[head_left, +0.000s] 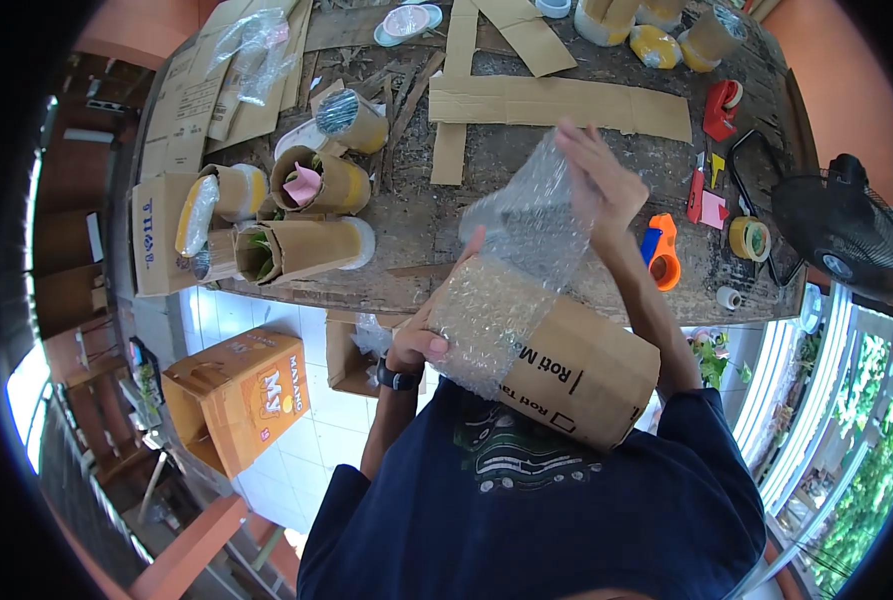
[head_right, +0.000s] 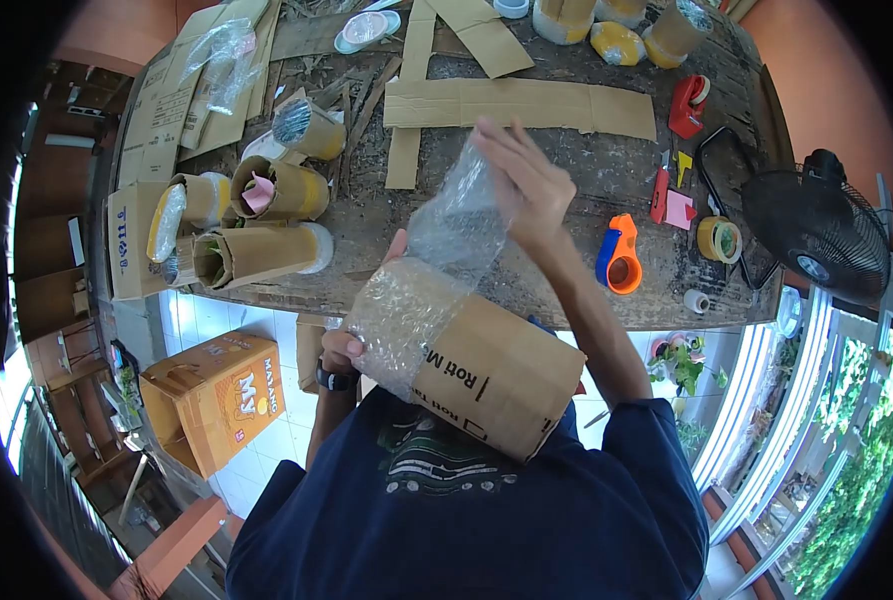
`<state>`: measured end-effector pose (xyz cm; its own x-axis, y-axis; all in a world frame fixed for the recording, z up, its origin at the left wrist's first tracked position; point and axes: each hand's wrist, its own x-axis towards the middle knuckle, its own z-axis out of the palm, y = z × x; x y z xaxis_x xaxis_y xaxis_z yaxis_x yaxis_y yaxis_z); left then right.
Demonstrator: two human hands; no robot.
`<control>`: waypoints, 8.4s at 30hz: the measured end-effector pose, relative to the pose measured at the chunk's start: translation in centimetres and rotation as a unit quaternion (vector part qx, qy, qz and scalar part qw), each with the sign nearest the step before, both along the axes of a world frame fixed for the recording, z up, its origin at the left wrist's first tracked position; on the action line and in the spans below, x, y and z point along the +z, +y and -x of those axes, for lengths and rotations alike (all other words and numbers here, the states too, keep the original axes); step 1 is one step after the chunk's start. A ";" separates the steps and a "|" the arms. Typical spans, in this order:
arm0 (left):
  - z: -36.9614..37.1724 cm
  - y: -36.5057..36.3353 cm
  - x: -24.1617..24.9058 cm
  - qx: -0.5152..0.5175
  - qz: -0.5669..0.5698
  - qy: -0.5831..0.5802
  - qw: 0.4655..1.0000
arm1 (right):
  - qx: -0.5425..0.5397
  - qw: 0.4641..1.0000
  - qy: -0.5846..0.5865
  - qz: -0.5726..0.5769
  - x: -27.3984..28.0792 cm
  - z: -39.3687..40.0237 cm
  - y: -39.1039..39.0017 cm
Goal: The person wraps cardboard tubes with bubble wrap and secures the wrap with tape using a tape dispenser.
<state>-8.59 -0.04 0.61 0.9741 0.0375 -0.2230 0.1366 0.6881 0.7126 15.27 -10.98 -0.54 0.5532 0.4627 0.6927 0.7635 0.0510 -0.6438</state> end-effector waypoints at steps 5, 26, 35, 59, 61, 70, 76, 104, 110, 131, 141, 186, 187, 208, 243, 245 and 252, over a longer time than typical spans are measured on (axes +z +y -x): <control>-1.0 -0.1 0.0 0.018 0.003 -0.007 1.000 | 0.051 0.985 -0.135 0.092 -1.2 -0.5 1.1; 0.7 0.8 -0.4 0.116 -0.038 -0.004 0.993 | 0.170 0.949 0.218 0.153 -7.1 11.3 -2.9; 5.8 2.5 -5.0 0.215 0.051 0.131 0.966 | 0.219 0.917 0.263 0.206 -7.0 13.1 -4.8; -1.0 7.6 -6.9 0.391 -0.135 -0.066 0.908 | 0.342 0.679 0.606 0.235 4.8 10.5 -3.7; -2.3 6.3 -4.1 0.412 -0.176 -0.097 0.889 | 0.326 0.698 0.605 0.200 8.1 9.6 -4.2; -1.7 1.1 -8.5 0.352 -0.137 -0.020 0.926 | 0.379 0.761 0.515 0.109 16.1 5.9 -1.2; 4.0 -0.5 -17.5 0.193 -0.084 0.114 0.971 | 0.456 0.706 0.506 0.195 19.2 4.0 5.1; 6.1 -1.8 -9.1 0.211 0.206 -0.027 0.955 | 0.279 0.398 0.798 0.357 -7.2 7.5 -5.3; 7.0 0.3 -11.4 0.254 0.139 -0.005 0.957 | 0.287 0.382 0.849 0.227 -10.8 10.0 -6.5; -0.6 2.6 -10.5 0.341 0.174 0.032 0.923 | 0.078 0.944 0.008 0.321 -7.4 5.0 -0.4; -2.0 3.9 -10.8 0.379 0.174 0.035 0.908 | 0.128 0.904 0.280 0.297 -10.8 10.3 -1.7; -3.4 7.6 -14.8 0.024 -0.596 -0.053 0.801 | 0.084 0.894 0.261 0.353 -11.4 9.1 3.6; -3.6 7.6 -14.6 0.025 -0.604 -0.048 0.795 | 0.069 0.894 0.275 0.347 -11.6 9.2 3.8; -4.6 11.0 -14.9 -0.038 -0.490 0.006 0.871 | -0.056 0.911 -0.014 0.409 -11.9 -11.0 9.6; 2.6 11.6 -20.8 0.109 -0.102 0.054 0.987 | 0.020 0.874 0.287 0.392 -13.9 0.9 5.7; 2.9 11.2 -20.7 0.116 -0.087 0.050 0.988 | -0.017 0.873 0.236 0.428 -14.0 1.2 6.0; 1.7 10.6 -20.1 0.094 -0.134 0.043 0.986 | -0.061 0.841 0.256 0.473 -15.9 0.0 4.2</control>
